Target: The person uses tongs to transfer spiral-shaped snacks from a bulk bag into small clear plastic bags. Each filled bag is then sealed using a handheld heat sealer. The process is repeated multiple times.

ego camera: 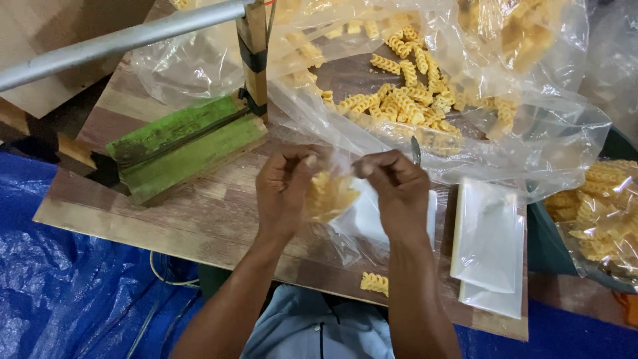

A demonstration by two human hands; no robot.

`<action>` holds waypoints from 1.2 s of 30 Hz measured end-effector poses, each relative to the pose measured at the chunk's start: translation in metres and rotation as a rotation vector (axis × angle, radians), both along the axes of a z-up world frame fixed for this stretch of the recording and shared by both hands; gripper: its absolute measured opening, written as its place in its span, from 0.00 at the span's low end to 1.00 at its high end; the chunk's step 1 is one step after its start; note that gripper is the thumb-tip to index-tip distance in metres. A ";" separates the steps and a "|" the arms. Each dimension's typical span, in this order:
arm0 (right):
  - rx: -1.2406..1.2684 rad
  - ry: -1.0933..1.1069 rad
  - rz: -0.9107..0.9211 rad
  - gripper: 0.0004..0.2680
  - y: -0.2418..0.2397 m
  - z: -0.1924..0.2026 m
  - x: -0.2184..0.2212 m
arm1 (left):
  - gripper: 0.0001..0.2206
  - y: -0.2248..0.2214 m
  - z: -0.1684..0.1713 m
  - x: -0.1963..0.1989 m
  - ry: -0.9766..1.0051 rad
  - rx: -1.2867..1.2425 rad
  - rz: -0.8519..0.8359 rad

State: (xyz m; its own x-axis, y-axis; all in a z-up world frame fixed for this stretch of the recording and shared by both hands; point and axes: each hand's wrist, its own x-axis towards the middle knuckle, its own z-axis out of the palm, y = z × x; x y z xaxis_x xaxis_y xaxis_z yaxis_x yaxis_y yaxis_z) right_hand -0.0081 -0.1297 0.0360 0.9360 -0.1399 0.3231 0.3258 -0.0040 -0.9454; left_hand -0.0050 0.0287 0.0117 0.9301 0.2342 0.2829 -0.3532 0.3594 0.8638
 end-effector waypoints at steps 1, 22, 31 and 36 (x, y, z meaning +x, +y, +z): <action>-0.001 0.000 -0.002 0.02 -0.007 -0.003 0.004 | 0.05 0.004 0.000 0.002 0.000 -0.001 -0.002; -0.053 -0.117 0.179 0.06 -0.001 -0.007 0.050 | 0.09 0.061 0.021 0.016 -0.179 0.212 -0.012; -0.237 -0.160 0.306 0.09 0.008 0.017 0.050 | 0.12 0.092 0.023 0.015 -0.071 0.387 -0.045; -0.319 -0.178 0.268 0.12 0.014 0.020 0.049 | 0.12 0.106 0.026 0.012 -0.043 0.457 -0.073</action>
